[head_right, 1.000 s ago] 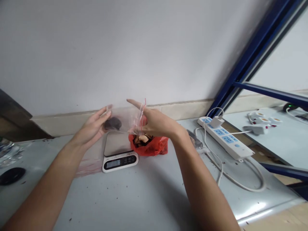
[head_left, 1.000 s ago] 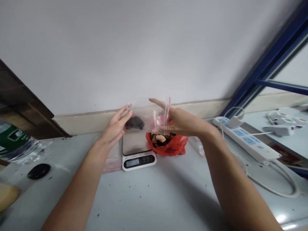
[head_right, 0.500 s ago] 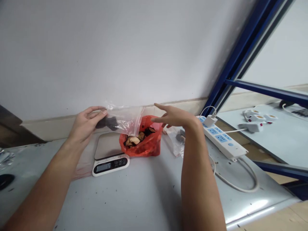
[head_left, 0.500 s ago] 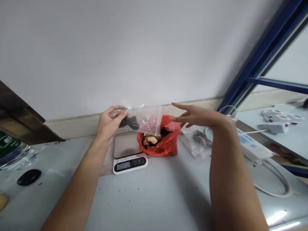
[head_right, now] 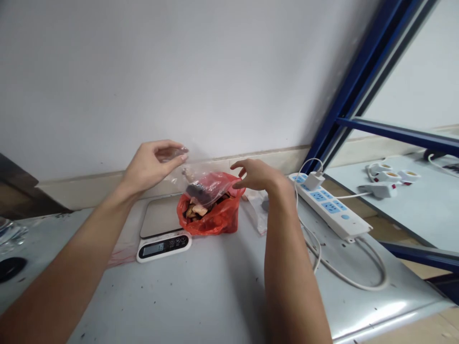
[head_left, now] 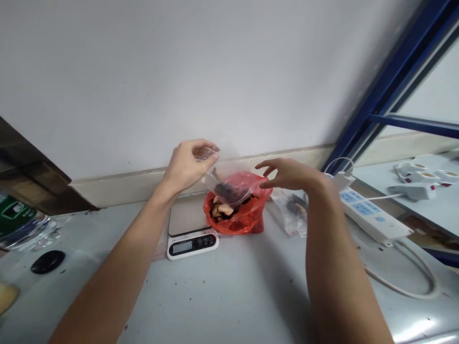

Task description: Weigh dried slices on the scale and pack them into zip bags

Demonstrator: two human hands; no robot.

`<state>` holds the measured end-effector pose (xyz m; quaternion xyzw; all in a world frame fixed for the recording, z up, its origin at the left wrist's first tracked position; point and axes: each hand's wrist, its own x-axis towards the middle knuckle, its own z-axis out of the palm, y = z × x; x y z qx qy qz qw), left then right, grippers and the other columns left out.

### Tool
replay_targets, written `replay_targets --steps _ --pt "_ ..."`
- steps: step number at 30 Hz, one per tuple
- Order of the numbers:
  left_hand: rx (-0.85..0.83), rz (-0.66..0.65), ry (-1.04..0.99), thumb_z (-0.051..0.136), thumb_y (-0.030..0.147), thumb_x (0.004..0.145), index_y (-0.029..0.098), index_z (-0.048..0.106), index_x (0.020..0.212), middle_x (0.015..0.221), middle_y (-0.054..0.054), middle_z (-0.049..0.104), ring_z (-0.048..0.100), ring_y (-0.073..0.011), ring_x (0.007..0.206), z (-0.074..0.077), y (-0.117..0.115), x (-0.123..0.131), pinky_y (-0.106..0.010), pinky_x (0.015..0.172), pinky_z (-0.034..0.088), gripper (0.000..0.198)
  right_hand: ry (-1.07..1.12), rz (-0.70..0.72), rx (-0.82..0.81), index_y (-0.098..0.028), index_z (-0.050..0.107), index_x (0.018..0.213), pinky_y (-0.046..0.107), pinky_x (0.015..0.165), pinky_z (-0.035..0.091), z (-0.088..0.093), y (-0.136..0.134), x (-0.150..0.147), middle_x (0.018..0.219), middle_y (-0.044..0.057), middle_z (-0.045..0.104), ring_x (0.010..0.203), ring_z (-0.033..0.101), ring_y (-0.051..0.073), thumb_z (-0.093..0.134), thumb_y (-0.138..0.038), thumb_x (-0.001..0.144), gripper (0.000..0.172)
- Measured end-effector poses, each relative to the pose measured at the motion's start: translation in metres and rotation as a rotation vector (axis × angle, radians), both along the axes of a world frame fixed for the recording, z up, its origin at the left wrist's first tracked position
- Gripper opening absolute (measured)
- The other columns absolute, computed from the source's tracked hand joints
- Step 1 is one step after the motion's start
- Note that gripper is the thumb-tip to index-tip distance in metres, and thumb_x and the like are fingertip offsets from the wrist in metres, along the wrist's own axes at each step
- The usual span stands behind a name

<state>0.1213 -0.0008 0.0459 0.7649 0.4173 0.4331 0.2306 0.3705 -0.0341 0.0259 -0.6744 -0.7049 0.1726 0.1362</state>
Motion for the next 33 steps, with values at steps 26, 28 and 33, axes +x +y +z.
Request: replay_targets --steps 26,28,33 --pt "0.019 0.087 -0.16 0.079 0.036 0.072 0.022 0.067 0.077 0.074 -0.003 0.078 0.077 -0.0231 0.078 0.015 -0.023 -0.067 -0.034 0.079 0.061 0.019 0.812 0.275 0.253 -0.017 0.072 0.069 0.034 0.07 0.059 0.008 -0.007 -0.044 0.069 0.005 0.073 0.069 0.07 0.019 0.087 -0.055 0.068 0.041" --pt "-0.108 0.089 0.023 0.079 0.044 0.07 0.022 0.07 0.074 0.073 -0.004 0.077 0.077 -0.0245 0.079 0.005 -0.023 -0.095 -0.036 0.082 0.061 0.024 0.85 0.249 0.287 -0.017 0.072 0.07 0.032 0.066 0.059 0.006 -0.005 -0.058 0.067 0.004 0.072 0.065 0.069 0.018 0.087 -0.05 0.068 0.036" --pt "-0.343 0.209 0.389 0.068 0.05 0.074 0.024 0.075 0.089 0.09 -0.007 0.082 0.077 -0.028 0.091 -0.012 -0.017 -0.166 -0.039 0.089 0.06 0.032 0.752 0.091 0.444 -0.013 0.08 0.09 0.033 0.061 0.059 -0.005 0.003 -0.106 0.073 0.008 0.077 0.063 0.07 0.02 0.078 -0.041 0.078 0.03"
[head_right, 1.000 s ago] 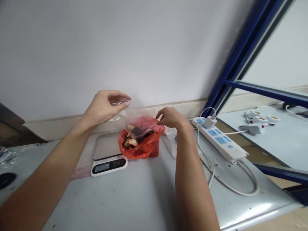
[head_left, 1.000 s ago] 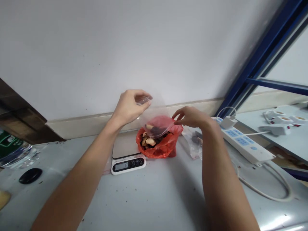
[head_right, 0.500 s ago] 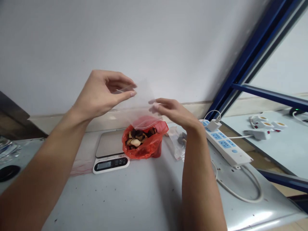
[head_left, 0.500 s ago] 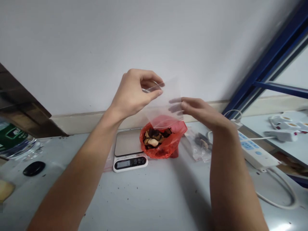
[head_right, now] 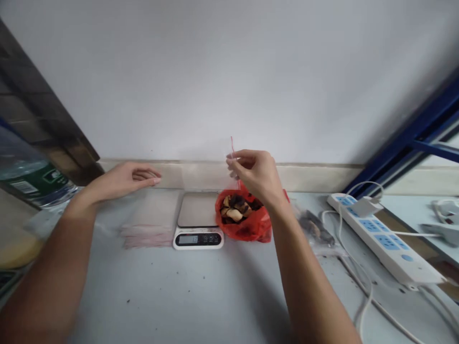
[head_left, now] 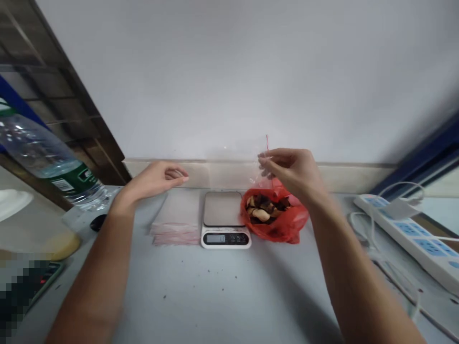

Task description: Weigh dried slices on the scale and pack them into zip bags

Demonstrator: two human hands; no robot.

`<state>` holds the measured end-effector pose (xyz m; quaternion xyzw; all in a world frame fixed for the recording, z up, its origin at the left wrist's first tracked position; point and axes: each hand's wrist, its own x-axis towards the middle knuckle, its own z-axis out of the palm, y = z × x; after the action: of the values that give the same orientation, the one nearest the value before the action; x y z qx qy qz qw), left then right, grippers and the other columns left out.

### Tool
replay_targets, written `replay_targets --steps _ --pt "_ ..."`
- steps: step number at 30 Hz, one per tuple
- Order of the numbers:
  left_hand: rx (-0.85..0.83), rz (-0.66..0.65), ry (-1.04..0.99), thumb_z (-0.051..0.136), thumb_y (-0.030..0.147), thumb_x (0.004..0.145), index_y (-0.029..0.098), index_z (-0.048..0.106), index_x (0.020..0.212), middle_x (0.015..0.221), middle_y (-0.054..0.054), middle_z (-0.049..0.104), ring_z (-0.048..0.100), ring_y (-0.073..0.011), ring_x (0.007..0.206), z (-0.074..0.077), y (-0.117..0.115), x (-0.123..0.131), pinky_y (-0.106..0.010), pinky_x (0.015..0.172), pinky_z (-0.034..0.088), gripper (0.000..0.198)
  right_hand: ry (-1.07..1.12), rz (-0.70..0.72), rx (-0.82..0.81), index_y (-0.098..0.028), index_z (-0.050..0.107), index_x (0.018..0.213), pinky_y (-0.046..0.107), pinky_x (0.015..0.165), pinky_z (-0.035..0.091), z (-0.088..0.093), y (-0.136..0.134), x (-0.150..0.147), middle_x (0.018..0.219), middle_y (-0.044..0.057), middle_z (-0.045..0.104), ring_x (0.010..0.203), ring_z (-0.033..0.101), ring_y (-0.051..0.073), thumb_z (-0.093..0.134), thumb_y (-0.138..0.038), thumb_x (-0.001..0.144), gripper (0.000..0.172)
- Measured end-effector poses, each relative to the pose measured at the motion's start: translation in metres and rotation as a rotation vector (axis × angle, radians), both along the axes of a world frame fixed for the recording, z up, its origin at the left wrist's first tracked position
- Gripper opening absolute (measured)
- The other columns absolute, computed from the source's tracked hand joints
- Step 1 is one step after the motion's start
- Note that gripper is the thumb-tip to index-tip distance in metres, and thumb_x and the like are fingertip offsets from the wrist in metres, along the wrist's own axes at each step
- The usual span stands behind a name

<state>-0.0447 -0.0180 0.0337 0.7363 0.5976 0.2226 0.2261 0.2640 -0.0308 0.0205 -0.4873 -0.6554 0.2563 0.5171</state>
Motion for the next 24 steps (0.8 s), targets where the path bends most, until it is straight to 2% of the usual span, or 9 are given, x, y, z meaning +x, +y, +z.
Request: replay_targets --steps 3,6,8,9,11,14,18,21,24 --pt "-0.061 0.145 0.139 0.059 0.043 0.079 0.021 0.075 0.095 0.094 -0.01 0.082 0.077 -0.0288 0.087 -0.005 0.006 -0.033 -0.038 0.085 0.059 0.032 -0.152 -0.071 0.23 -0.014 0.081 0.104 0.034 0.068 0.059 -0.008 0.001 -0.045 0.091 0.011 0.081 0.073 0.073 0.021 0.064 -0.032 0.093 0.027" --pt "-0.066 0.234 0.18 0.052 0.039 0.084 0.019 0.075 0.095 0.096 -0.013 0.081 0.077 -0.0294 0.087 -0.009 0.008 -0.056 -0.037 0.084 0.059 0.032 -0.449 -0.022 0.427 -0.018 0.079 0.117 0.033 0.073 0.057 -0.018 -0.008 -0.098 0.11 0.013 0.08 0.091 0.074 0.023 0.054 -0.024 0.102 0.03" --pt "-0.052 0.263 0.187 0.051 0.038 0.088 0.02 0.075 0.1 0.099 -0.012 0.082 0.077 -0.0285 0.089 -0.009 0.007 -0.066 -0.037 0.088 0.058 0.033 -0.725 0.057 0.415 -0.021 0.075 0.125 0.031 0.071 0.054 -0.029 -0.018 -0.131 0.122 0.014 0.078 0.104 0.071 0.025 0.05 -0.015 0.103 0.034" --pt "-0.042 0.277 0.189 0.051 0.038 0.088 0.021 0.076 0.104 0.1 -0.011 0.082 0.076 -0.0278 0.09 -0.009 0.006 -0.07 -0.037 0.09 0.057 0.034 -0.867 0.143 0.369 -0.021 0.074 0.126 0.029 0.071 0.053 -0.036 -0.024 -0.145 0.123 0.014 0.077 0.106 0.07 0.025 0.049 -0.01 0.102 0.036" --pt "-0.017 0.281 0.205 0.054 0.037 0.089 0.022 0.076 0.111 0.104 -0.009 0.082 0.076 -0.0271 0.096 -0.008 0.004 -0.072 -0.036 0.095 0.056 0.035 -1.088 0.352 0.258 -0.019 0.076 0.119 0.029 0.071 0.053 -0.051 -0.033 -0.166 0.114 0.014 0.078 0.105 0.07 0.024 0.048 -0.01 0.103 0.033" --pt "-0.002 0.17 0.261 0.054 0.033 0.091 0.02 0.076 0.115 0.116 -0.009 0.08 0.073 -0.0265 0.111 -0.009 0.004 -0.063 -0.033 0.099 0.053 0.035 -1.237 0.547 0.117 -0.016 0.076 0.112 0.031 0.072 0.055 -0.071 -0.04 -0.179 0.108 0.015 0.076 0.102 0.071 0.025 0.046 -0.02 0.107 0.03" --pt "-0.19 -0.135 0.394 0.05 0.028 0.096 0.023 0.071 0.129 0.13 -0.007 0.075 0.069 -0.0226 0.119 -0.023 0.013 -0.034 -0.03 0.102 0.05 0.04 -1.267 0.569 0.075 -0.016 0.073 0.118 0.034 0.075 0.058 -0.082 -0.039 -0.177 0.113 0.016 0.072 0.106 0.07 0.027 0.046 -0.022 0.107 0.03" --pt "-0.289 -0.169 0.452 0.057 0.023 0.089 0.026 0.072 0.127 0.125 -0.006 0.077 0.073 -0.0238 0.107 -0.044 0.022 -0.013 -0.031 0.092 0.055 0.04 -1.286 0.564 0.062 -0.016 0.072 0.122 0.035 0.077 0.058 -0.081 -0.04 -0.175 0.111 0.017 0.072 0.106 0.07 0.028 0.045 -0.015 0.106 0.032" --pt "-0.319 -0.143 0.502 0.062 0.023 0.085 0.027 0.07 0.128 0.139 -0.011 0.068 0.071 -0.0292 0.113 -0.064 0.027 -0.002 -0.038 0.094 0.056 0.044 -1.298 0.56 0.062 -0.013 0.072 0.125 0.037 0.079 0.059 -0.082 -0.044 -0.178 0.111 0.019 0.073 0.106 0.07 0.028 0.043 -0.007 0.102 0.037"
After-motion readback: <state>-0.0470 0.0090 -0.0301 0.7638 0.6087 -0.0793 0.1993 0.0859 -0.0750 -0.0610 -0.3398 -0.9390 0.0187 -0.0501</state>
